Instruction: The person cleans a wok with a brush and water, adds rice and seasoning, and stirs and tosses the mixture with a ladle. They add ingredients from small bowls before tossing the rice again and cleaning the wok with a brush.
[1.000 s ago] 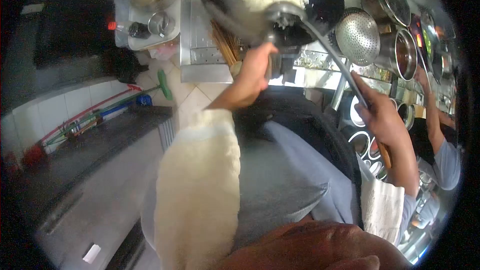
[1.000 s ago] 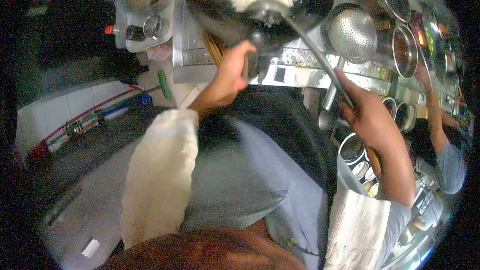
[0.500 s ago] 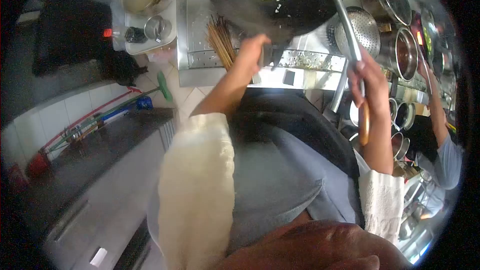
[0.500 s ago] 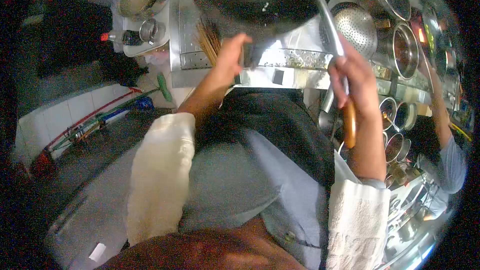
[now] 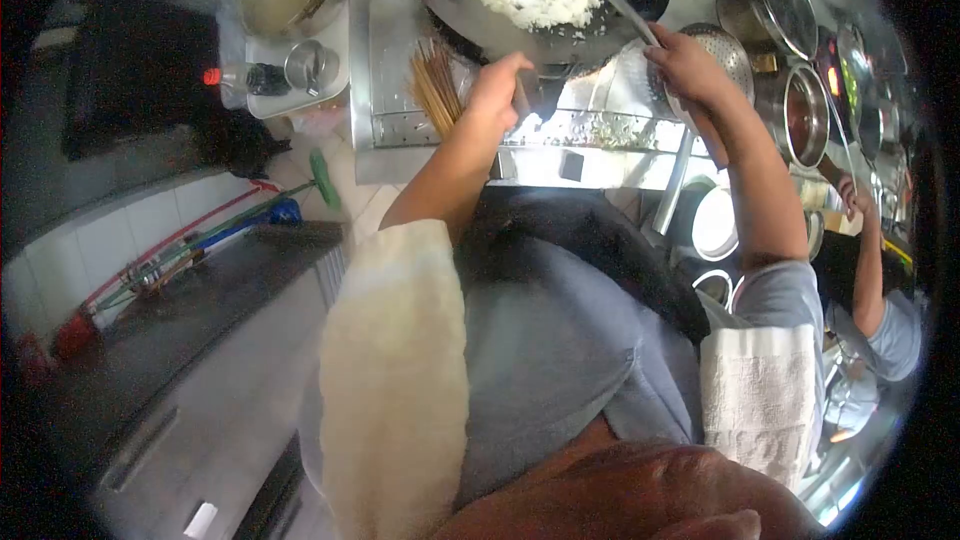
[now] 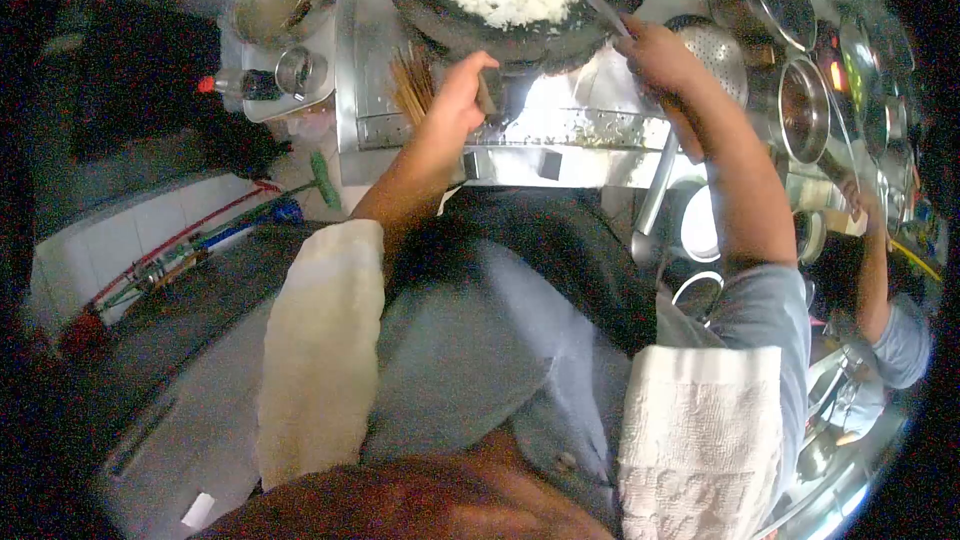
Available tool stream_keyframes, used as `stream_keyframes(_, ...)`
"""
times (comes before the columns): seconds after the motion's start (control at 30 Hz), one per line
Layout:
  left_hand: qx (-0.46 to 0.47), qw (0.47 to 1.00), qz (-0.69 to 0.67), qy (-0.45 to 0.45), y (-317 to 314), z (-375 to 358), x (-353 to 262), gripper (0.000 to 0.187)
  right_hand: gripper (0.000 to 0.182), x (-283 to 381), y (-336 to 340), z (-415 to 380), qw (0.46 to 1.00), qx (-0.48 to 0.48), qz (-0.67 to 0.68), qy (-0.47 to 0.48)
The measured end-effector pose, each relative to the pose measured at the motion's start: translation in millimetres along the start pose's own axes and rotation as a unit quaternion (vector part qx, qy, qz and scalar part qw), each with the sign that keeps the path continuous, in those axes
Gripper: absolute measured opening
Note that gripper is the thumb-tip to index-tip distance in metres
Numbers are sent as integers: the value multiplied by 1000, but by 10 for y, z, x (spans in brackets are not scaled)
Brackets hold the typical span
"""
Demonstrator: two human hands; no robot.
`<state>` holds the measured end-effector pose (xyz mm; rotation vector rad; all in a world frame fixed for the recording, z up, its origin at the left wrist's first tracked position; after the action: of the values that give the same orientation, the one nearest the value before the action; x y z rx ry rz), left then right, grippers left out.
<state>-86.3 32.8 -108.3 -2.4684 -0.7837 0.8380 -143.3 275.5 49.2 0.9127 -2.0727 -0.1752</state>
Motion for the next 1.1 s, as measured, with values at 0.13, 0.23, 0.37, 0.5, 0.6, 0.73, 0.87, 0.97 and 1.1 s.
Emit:
stream_keyframes(0.13,20,997,-77,-19,-153,-145,-30,26,59,243,336,151,936,-228,-251,98)
stream_keyframes(0.23,53,991,-122,-33,-311,-274,-40,36,64,228,51,187,901,-177,-386,86)
stream_keyframes(0.37,60,989,-136,12,-366,-221,-67,31,70,291,-46,-343,913,-99,-379,112)
stream_keyframes(0.5,33,999,14,12,-102,-106,80,26,82,480,-180,-1382,948,-76,-268,150)
stream_keyframes(0.6,-2,997,17,-76,-268,-967,57,21,80,799,-86,-2203,943,17,-286,171)
stream_keyframes(0.73,-9,999,-38,-25,-321,-1010,201,17,81,425,-392,-1966,933,19,-358,37)
stream_keyframes(0.87,-28,989,142,-11,-34,-905,335,21,72,35,-713,-1066,919,-98,-360,126)
stream_keyframes(0.97,-33,953,202,-225,168,-1051,302,22,69,247,-511,-1273,917,-215,-251,225)
stream_keyframes(1.1,-51,998,32,-33,-85,-944,250,21,58,361,-206,-1872,978,-136,78,139)
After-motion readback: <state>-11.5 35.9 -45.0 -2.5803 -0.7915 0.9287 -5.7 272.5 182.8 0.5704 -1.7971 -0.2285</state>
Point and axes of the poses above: each hand's wrist, its own z-axis towards the middle knuckle, its own y-axis out of the back of the hand, x = y × z, the point moved 10 cm from there along z, towards the middle knuckle, and after that the axes turned 2 degrees about y, right-handed, at the moved point
